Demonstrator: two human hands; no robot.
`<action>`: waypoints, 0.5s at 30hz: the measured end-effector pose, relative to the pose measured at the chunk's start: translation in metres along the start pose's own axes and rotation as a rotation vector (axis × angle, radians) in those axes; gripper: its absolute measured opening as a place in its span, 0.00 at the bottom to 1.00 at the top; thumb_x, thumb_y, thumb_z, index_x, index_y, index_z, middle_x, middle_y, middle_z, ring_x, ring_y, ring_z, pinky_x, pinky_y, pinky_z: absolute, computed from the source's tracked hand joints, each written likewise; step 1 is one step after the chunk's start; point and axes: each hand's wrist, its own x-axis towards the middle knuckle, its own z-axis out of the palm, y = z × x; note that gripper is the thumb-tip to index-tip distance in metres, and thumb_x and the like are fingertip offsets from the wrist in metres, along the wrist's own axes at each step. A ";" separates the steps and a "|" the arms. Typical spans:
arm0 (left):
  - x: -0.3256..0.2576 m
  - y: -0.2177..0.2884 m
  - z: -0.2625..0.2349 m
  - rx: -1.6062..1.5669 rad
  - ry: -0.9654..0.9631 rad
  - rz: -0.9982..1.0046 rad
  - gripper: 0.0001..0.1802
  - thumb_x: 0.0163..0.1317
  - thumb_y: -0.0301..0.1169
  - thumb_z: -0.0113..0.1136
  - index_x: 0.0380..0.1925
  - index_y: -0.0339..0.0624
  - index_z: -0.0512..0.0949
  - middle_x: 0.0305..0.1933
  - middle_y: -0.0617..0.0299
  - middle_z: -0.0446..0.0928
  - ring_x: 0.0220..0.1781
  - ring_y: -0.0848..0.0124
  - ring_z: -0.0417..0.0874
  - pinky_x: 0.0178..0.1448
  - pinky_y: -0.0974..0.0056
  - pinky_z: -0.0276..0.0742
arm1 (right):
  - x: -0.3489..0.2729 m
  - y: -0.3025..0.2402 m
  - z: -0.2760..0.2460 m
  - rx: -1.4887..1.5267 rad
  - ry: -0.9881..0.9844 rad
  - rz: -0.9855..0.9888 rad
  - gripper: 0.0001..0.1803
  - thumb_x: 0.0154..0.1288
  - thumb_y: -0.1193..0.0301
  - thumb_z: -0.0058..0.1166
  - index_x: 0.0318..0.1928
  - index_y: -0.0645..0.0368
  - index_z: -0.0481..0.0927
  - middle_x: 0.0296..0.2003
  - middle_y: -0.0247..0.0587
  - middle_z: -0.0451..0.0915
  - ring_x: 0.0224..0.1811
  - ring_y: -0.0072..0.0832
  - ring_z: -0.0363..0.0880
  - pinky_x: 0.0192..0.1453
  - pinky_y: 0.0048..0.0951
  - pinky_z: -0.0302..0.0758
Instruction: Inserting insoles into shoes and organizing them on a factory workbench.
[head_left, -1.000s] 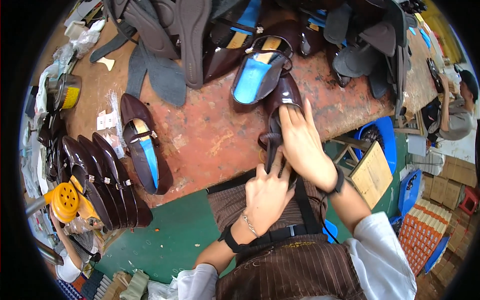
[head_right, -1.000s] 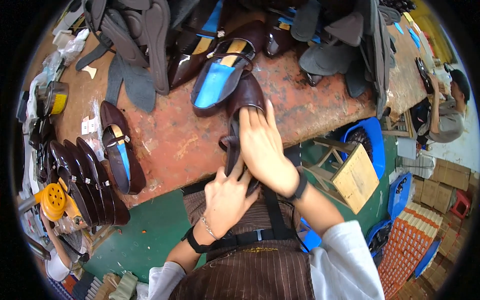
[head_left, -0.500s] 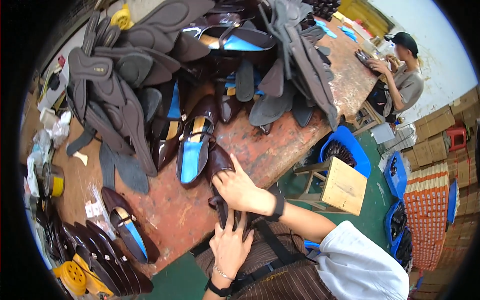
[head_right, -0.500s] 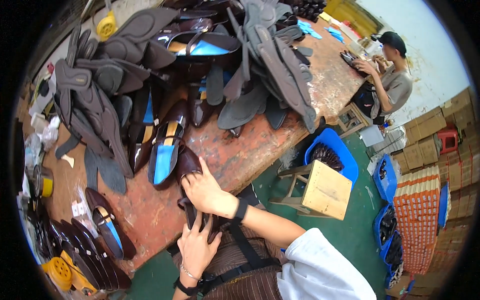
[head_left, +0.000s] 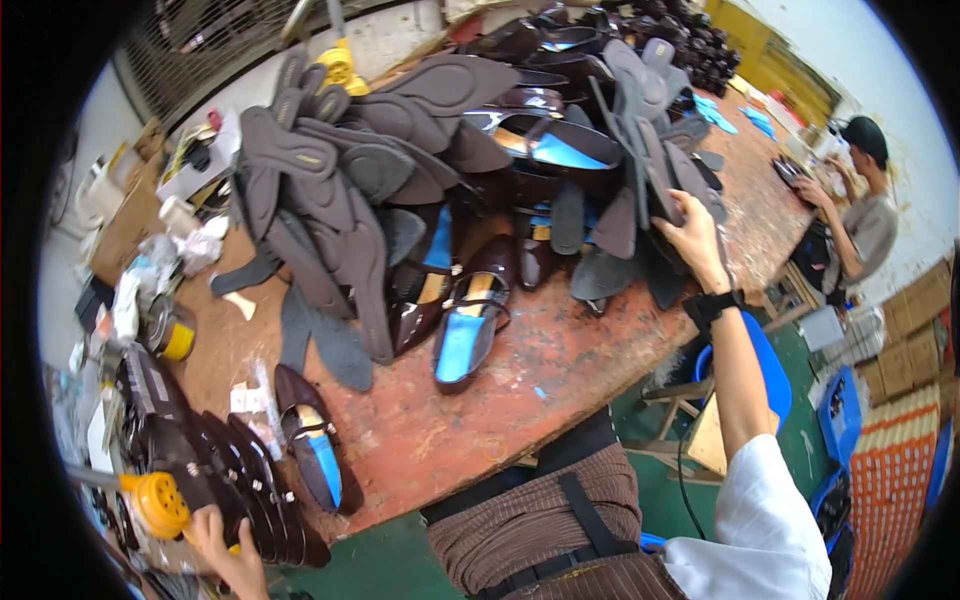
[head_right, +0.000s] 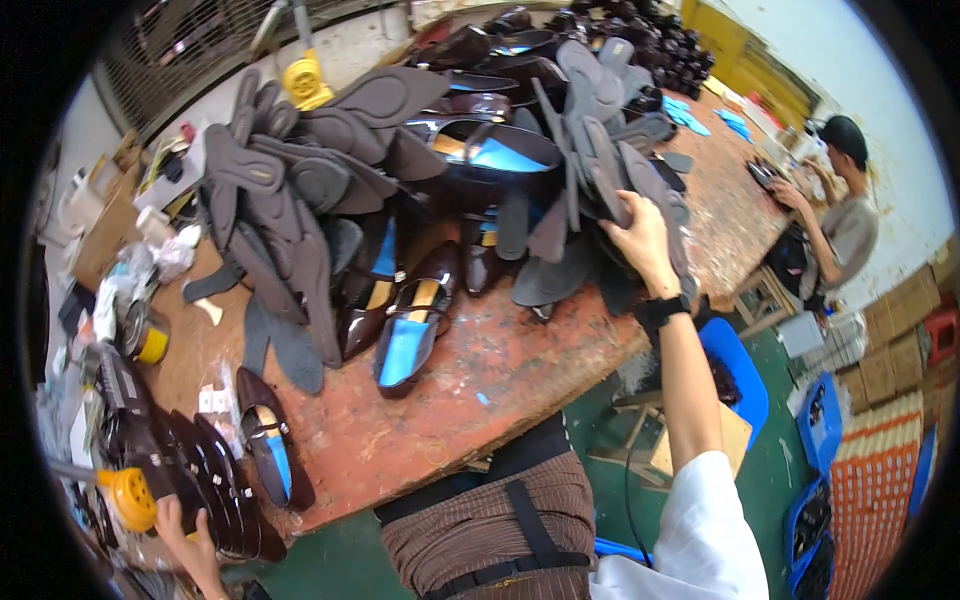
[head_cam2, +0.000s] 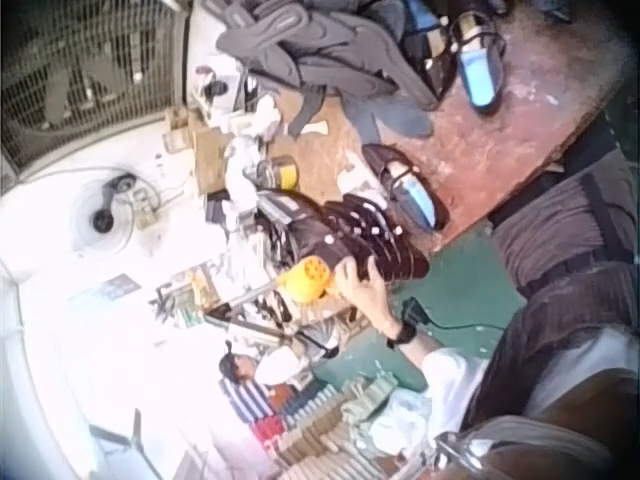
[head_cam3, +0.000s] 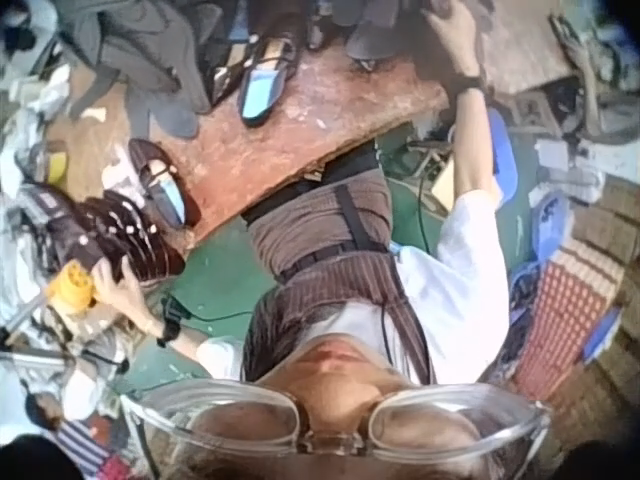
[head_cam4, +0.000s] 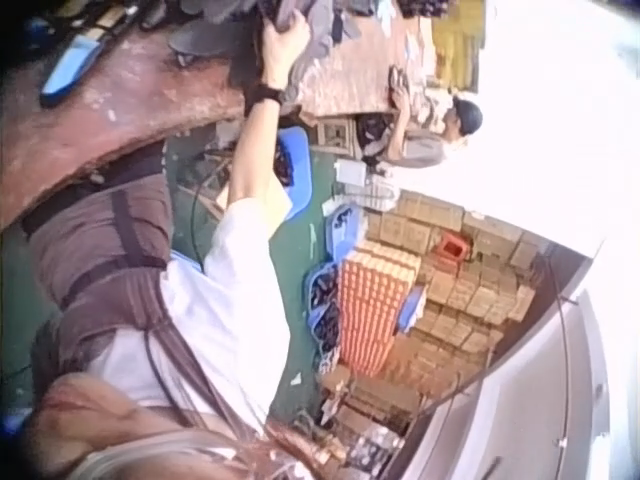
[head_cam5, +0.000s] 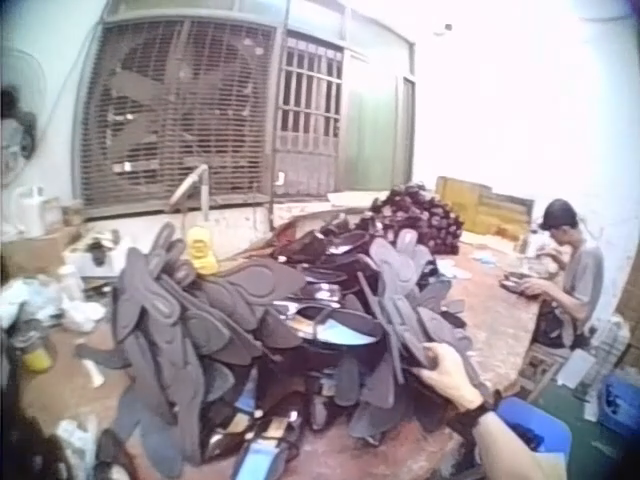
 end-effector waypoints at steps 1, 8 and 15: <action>-0.011 -0.006 0.006 -0.008 -0.009 -0.033 0.31 0.58 0.25 0.70 0.61 0.31 0.71 0.67 0.46 0.69 0.70 0.53 0.68 0.74 0.55 0.59 | 0.000 0.003 0.006 0.022 -0.007 0.023 0.30 0.52 0.68 0.69 0.56 0.61 0.78 0.45 0.52 0.81 0.49 0.43 0.80 0.56 0.39 0.75; 0.002 0.067 -0.004 -0.051 0.047 -0.205 0.18 0.52 0.28 0.73 0.39 0.29 0.78 0.42 0.49 0.79 0.46 0.52 0.79 0.57 0.57 0.73 | 0.005 0.004 -0.021 0.625 -0.149 0.193 0.14 0.67 0.73 0.52 0.50 0.64 0.81 0.52 0.42 0.82 0.53 0.30 0.79 0.61 0.30 0.71; -0.048 0.074 0.052 -0.131 0.349 -0.312 0.51 0.46 0.31 0.78 0.68 0.40 0.57 0.77 0.50 0.52 0.78 0.54 0.53 0.78 0.53 0.48 | 0.006 0.027 0.006 -0.477 0.164 0.093 0.33 0.69 0.46 0.53 0.64 0.55 0.67 0.49 0.62 0.81 0.53 0.57 0.80 0.55 0.47 0.75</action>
